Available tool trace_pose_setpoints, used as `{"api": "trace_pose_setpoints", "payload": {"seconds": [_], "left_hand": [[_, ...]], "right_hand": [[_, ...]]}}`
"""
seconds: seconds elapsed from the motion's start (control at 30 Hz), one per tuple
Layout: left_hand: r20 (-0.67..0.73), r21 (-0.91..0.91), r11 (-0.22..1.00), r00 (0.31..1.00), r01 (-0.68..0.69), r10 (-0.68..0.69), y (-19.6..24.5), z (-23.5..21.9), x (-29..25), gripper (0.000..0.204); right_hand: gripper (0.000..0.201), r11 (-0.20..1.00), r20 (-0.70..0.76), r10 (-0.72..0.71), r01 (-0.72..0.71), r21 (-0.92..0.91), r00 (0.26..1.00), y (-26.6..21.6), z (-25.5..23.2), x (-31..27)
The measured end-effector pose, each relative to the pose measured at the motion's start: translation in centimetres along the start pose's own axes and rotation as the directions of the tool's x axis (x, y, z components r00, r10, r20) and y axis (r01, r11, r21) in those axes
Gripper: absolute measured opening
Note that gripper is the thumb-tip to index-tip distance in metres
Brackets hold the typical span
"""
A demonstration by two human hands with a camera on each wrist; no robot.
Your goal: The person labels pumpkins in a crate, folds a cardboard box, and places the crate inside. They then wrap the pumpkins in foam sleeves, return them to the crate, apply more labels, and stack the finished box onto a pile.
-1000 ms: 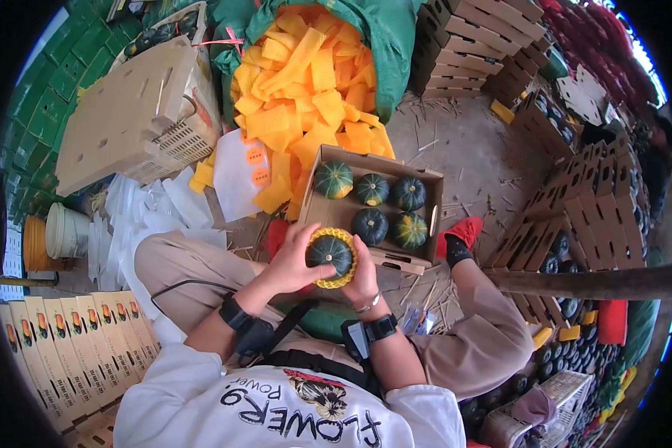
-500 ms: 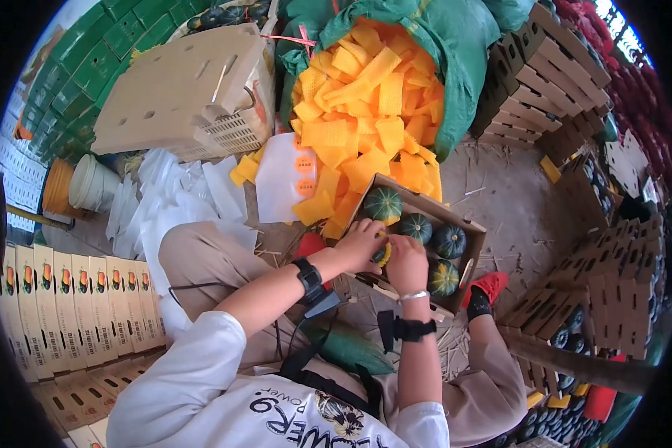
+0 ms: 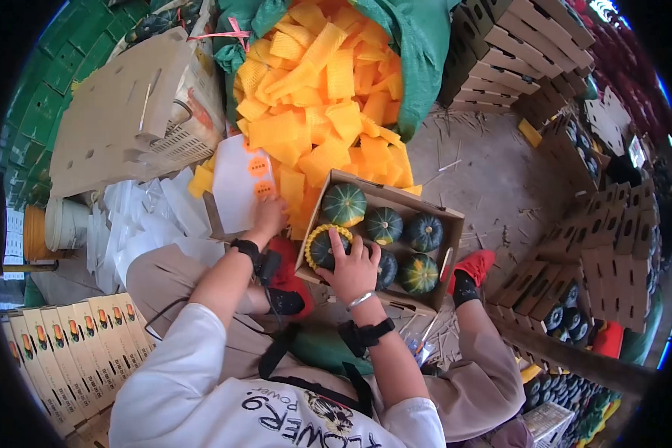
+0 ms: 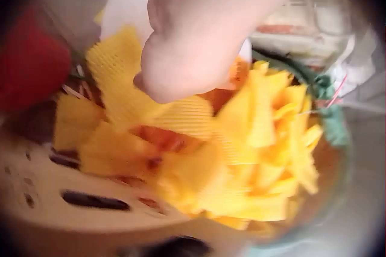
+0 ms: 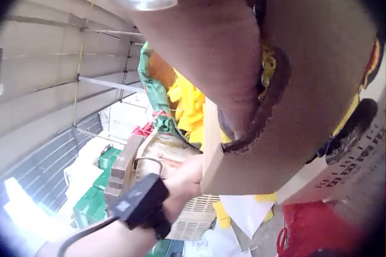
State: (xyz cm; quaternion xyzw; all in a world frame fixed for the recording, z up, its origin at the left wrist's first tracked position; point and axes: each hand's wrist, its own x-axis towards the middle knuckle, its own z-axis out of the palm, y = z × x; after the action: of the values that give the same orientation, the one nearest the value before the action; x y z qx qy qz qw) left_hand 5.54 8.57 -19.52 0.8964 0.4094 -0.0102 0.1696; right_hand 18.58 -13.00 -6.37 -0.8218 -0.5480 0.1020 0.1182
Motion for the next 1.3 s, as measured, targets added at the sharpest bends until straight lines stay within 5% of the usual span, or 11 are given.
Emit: {"api": "trace_pose_setpoints", "payload": {"seconds": [0.17,0.3,0.5,0.63,0.8,0.87,0.9,0.97,1.07,1.27,1.3], "left_hand": [[0.053,-0.291,0.956,0.999,0.024,-0.009,4.4,-11.1,-2.0,0.037],[0.175,-0.536,0.788,0.873,-0.303,0.455,12.9,-19.0,-10.9,0.021],[0.263,-0.693,0.708,0.865,-0.139,0.427,14.2,-17.7,-15.6,0.026],[0.256,-0.929,0.369,0.726,0.004,0.638,13.0,-16.4,-15.4,0.038],[-0.08,-0.598,0.772,0.974,-0.216,0.211,11.9,-14.5,-13.8,0.034],[0.172,-0.811,0.582,0.931,-0.052,0.322,10.9,-14.2,-13.3,0.039],[0.339,-0.924,0.049,0.754,0.379,0.562,11.2,-14.5,-13.5,0.043],[0.269,-0.963,0.08,0.912,0.257,0.309,10.2,-12.8,-12.4,0.038],[-0.022,-0.844,0.529,0.979,0.09,-0.201,8.4,-11.0,-9.9,0.029],[-0.045,-0.967,0.253,0.974,0.014,-0.224,6.8,-10.9,-7.8,0.04],[-0.007,-0.997,0.078,0.982,0.008,-0.188,7.3,-12.2,-7.6,0.045]], "right_hand": [[0.076,0.942,-0.28,0.096,0.004,0.336,0.955,-0.3,-2.9,-1.7],[0.061,0.164,0.005,0.183,-0.035,0.986,0.983,-2.6,-5.2,-4.2],[0.019,0.491,0.149,-0.34,0.04,0.87,0.928,-1.4,-6.6,-7.9],[0.011,-0.51,0.26,0.152,-0.15,0.847,0.954,-1.0,-8.5,-7.8],[0.016,0.875,-0.235,0.16,-0.027,0.483,0.959,-1.5,-6.8,-6.4],[0.021,0.895,-0.327,0.08,0.077,0.439,0.941,-1.4,-5.2,-4.2],[0.018,0.888,-0.26,-0.034,0.149,0.435,0.965,-0.7,-4.1,-3.1],[0.014,0.847,-0.127,-0.269,0.297,0.441,0.955,0.6,-3.0,0.2],[0.043,0.972,-0.325,0.084,-0.005,0.235,0.942,-0.4,-2.4,6.3],[0.065,0.898,-0.413,0.205,-0.003,0.439,0.887,0.7,-0.2,8.5],[0.059,0.557,-0.225,0.332,0.002,0.831,0.916,0.7,-1.4,7.7]]}}
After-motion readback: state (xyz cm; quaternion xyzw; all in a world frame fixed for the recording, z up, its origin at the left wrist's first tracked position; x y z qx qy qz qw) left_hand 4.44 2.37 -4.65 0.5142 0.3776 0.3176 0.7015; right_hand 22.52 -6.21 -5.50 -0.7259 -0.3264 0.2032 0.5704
